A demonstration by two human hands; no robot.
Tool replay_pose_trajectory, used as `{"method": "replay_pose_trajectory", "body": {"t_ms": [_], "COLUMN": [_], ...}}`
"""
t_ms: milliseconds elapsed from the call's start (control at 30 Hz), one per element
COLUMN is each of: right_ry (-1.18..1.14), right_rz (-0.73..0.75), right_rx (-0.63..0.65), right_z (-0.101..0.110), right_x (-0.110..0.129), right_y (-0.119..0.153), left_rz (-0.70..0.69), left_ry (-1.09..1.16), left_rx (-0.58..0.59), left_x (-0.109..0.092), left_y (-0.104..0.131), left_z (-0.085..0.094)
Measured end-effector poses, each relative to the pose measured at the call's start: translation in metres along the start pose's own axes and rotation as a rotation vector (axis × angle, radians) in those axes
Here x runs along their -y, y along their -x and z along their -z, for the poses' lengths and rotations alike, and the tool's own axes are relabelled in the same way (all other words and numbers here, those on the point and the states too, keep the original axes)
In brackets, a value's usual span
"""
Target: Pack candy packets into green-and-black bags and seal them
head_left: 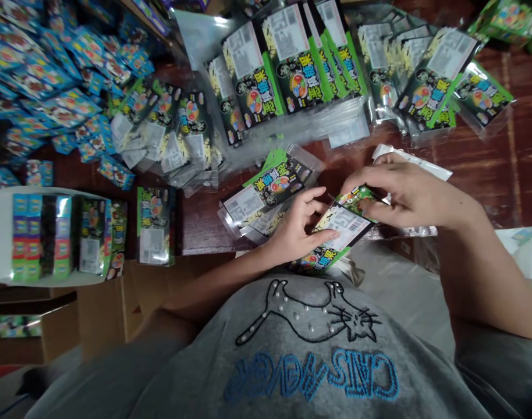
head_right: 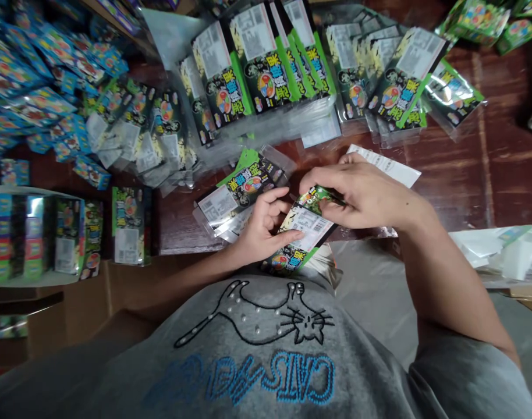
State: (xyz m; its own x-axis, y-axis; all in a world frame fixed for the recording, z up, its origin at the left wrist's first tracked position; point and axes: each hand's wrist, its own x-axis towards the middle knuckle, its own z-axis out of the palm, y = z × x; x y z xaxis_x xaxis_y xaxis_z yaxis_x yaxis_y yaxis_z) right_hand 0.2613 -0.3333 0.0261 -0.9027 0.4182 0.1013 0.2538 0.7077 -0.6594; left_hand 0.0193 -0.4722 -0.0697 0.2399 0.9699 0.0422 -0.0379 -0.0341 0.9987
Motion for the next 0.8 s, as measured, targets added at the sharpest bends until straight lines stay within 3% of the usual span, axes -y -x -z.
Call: {"method": "replay_pose_trajectory", "body": {"t_ms": [100,167,333,433,600,800], "right_ry": [-0.031,-0.033,0.011,-0.058,-0.207,-0.259], "right_rz": [0.017,-0.005,-0.139,-0.208,-0.284,-0.101], "right_rx": [0.059,0.018,-0.378,-0.445,-0.429,-0.113], "right_z": [0.003,-0.003,-0.031,-0.045,-0.054,-0.020], "right_x": [-0.003,-0.004,0.001,0.005,0.006,0.000], "right_y": [-0.003,0.000,0.011,0.012,0.009,0.001], "left_rz": [-0.008,-0.018,-0.010,-0.014,0.011,0.009], "left_ry": [-0.001,0.007,0.044,0.034,0.010,0.029], "left_rx": [-0.004,-0.018,-0.070,-0.067,-0.068,0.001], "left_x": [0.006,0.008,0.006,0.007,0.003,-0.005], "left_y": [0.001,0.001,-0.002,-0.001,0.000,-0.001], "left_z": [-0.002,-0.002,0.007,0.012,0.015,0.009]}}
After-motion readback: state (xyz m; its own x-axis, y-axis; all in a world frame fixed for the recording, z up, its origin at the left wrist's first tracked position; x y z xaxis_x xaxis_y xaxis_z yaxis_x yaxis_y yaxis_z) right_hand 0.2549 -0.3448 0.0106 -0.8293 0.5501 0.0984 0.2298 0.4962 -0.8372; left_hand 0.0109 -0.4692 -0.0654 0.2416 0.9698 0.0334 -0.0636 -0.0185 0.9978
